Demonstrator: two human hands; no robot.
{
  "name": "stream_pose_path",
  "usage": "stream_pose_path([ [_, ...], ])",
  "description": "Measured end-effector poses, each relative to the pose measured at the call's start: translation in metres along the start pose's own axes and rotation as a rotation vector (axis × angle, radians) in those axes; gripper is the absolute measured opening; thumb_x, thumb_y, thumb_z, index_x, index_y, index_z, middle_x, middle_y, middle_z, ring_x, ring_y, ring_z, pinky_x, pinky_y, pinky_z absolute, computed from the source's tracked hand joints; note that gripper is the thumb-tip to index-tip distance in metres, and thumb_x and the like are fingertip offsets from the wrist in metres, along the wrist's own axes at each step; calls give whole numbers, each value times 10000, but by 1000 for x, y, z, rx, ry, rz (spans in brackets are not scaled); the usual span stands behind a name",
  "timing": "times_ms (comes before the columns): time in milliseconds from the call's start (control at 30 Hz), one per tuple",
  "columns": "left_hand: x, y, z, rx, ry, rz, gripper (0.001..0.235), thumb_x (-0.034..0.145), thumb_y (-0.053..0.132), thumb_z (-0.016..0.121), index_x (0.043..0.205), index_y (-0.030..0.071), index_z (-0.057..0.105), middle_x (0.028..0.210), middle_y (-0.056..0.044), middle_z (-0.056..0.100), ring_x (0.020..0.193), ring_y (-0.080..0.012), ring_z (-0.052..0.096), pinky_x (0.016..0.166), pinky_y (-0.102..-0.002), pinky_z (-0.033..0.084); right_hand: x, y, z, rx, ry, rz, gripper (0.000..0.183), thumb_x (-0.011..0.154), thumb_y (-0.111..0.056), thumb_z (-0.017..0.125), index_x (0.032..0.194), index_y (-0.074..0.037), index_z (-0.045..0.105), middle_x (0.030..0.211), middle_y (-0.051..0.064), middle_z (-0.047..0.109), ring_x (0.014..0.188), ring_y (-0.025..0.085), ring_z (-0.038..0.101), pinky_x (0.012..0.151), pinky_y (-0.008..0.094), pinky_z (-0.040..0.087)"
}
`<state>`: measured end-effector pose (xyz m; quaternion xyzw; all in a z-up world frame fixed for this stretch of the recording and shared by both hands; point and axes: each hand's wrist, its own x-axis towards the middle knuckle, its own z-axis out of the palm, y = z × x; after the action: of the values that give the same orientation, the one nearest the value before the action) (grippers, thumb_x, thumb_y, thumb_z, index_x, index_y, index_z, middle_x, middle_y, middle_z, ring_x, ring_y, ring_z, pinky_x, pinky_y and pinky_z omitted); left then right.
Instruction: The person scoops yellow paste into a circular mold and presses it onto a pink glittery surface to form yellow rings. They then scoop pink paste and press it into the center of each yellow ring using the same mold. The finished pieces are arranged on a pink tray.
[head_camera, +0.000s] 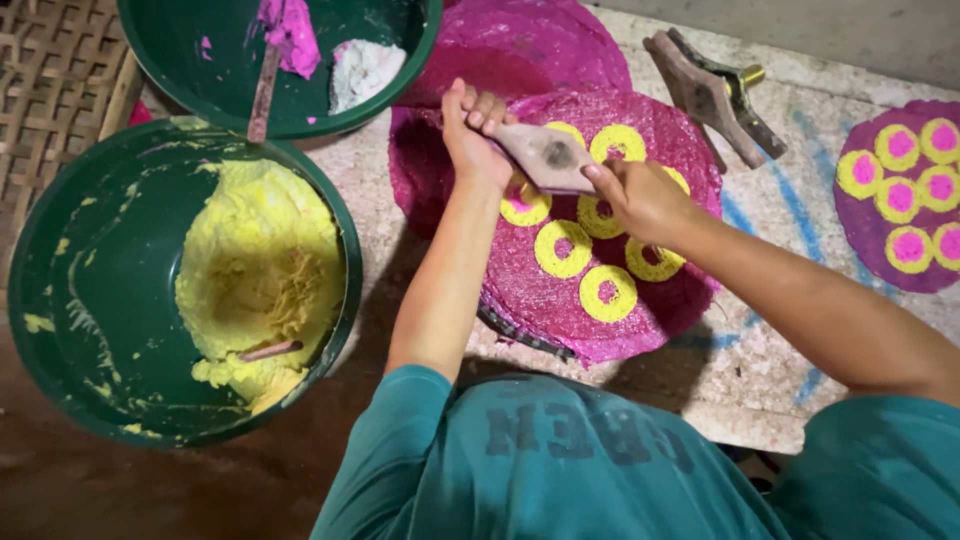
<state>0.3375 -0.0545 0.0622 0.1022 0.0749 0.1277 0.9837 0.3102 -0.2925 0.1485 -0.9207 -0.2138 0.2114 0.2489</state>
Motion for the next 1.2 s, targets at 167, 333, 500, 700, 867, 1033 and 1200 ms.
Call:
stream_pose_path([
  [167,-7,24,39,153,-169,37,306,1025,375,620,817,205,472,686,67,424,614,-106,422,719,-320,426,-1,-12,15,127,113,-112,579,1100,-476,371,964,3,667,747,168,653,672,322,634,669,477,503],
  [333,-106,106,93,1033,-642,-92,459,953,409,684,1225,66,547,1109,-49,622,974,-189,594,843,-346,509,-44,-52,-31,365,10,-567,515,1109,-451,437,1225,11,632,880,76,692,764,205,652,682,379,531],
  [500,-212,124,141,1389,-760,-159,356,866,89,761,1204,46,659,1078,-51,687,988,-133,652,849,-325,558,-96,-137,-85,-79,-3,-782,607,848,-632,675,1031,-54,675,775,95,662,707,301,666,596,413,514],
  [700,-259,170,173,1267,-1177,-603,321,948,180,674,1227,41,599,1013,-168,652,926,-187,646,792,-414,517,-79,-216,-99,-254,-114,-1641,584,872,-627,655,805,-54,567,664,109,552,566,316,573,468,445,421],
  [867,-309,206,195,2336,-1115,-661,305,1132,375,432,1266,188,632,768,-119,650,714,-295,659,643,-441,494,-110,-215,-39,243,-808,-1182,427,1072,-438,586,897,-48,579,789,120,608,775,362,655,612,454,462],
  [1033,-338,278,189,2033,-747,-282,275,1019,318,511,1070,97,666,770,-76,660,676,-221,668,613,-390,505,-107,-210,-27,380,-838,-1148,403,1060,-404,582,895,-38,560,777,120,591,756,358,663,631,449,484],
  [1200,-315,341,113,1446,-506,-195,227,977,229,556,1065,53,671,809,-76,670,718,-204,666,642,-366,521,-80,-218,-50,-250,94,-1391,310,870,-410,728,896,-104,682,714,45,609,636,238,646,554,362,501],
])
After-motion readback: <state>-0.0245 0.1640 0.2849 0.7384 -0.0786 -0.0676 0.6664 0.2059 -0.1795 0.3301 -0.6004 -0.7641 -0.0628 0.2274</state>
